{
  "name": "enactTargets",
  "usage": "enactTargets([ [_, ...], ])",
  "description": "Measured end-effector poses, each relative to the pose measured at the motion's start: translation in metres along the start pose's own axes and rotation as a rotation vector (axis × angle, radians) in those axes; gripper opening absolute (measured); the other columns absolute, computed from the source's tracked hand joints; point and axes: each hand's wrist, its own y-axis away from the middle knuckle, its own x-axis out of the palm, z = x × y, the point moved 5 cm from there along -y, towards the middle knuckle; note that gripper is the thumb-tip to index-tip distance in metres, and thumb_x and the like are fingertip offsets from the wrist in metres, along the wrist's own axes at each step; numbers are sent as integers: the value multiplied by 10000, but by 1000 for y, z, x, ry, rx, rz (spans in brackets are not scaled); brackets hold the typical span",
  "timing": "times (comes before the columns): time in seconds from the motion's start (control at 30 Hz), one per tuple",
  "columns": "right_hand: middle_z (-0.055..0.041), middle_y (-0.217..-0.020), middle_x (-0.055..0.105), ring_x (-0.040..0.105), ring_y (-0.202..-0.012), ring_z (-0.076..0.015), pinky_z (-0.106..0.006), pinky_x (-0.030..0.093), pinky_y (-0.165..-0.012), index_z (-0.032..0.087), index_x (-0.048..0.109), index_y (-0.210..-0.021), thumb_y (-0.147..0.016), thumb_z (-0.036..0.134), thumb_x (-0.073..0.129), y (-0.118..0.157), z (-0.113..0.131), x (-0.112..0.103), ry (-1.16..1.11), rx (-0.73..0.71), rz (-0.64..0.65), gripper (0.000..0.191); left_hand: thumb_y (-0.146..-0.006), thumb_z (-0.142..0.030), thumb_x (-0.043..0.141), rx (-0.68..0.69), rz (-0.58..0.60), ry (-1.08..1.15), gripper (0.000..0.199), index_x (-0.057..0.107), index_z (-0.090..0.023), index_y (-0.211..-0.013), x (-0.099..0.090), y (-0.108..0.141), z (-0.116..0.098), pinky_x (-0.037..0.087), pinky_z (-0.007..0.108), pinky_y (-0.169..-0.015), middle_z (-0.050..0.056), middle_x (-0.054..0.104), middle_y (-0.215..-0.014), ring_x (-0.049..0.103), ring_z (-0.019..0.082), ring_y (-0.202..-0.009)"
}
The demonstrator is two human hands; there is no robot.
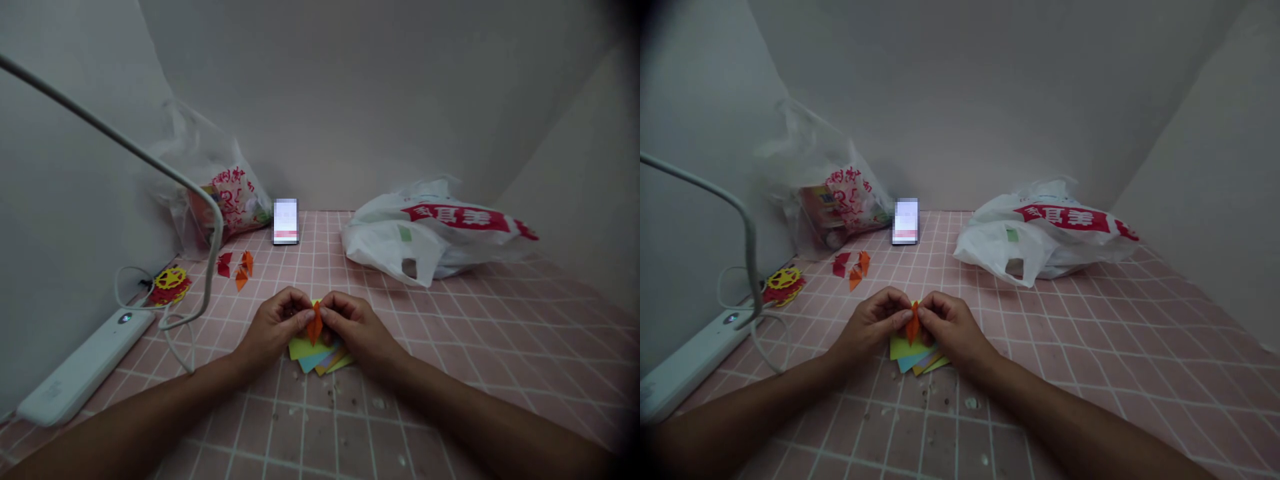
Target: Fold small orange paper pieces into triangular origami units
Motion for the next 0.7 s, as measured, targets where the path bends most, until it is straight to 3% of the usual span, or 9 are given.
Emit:
enactTargets([
  [0.27, 47, -555, 524, 465, -493, -90, -221, 346, -490, 178, 545, -681, -739, 309, 631, 0, 3, 1, 75, -9, -29, 167, -722, -321, 766, -18, 2, -8, 252, 596, -154, -802, -1, -2, 2, 412, 234, -606, -24, 560, -696, 516, 105, -641],
  [0.7, 51, -565, 541, 485, -482, -80, -210, 364, -494, 174, 556, -711, -761, 313, 680, 0, -1, -2, -28, -8, -29, 193, -690, -339, 783, -112, 66, -4, 298, 586, -156, -817, 4, -3, 4, 412, 229, -588, -25, 579, -687, 551, 110, -634],
])
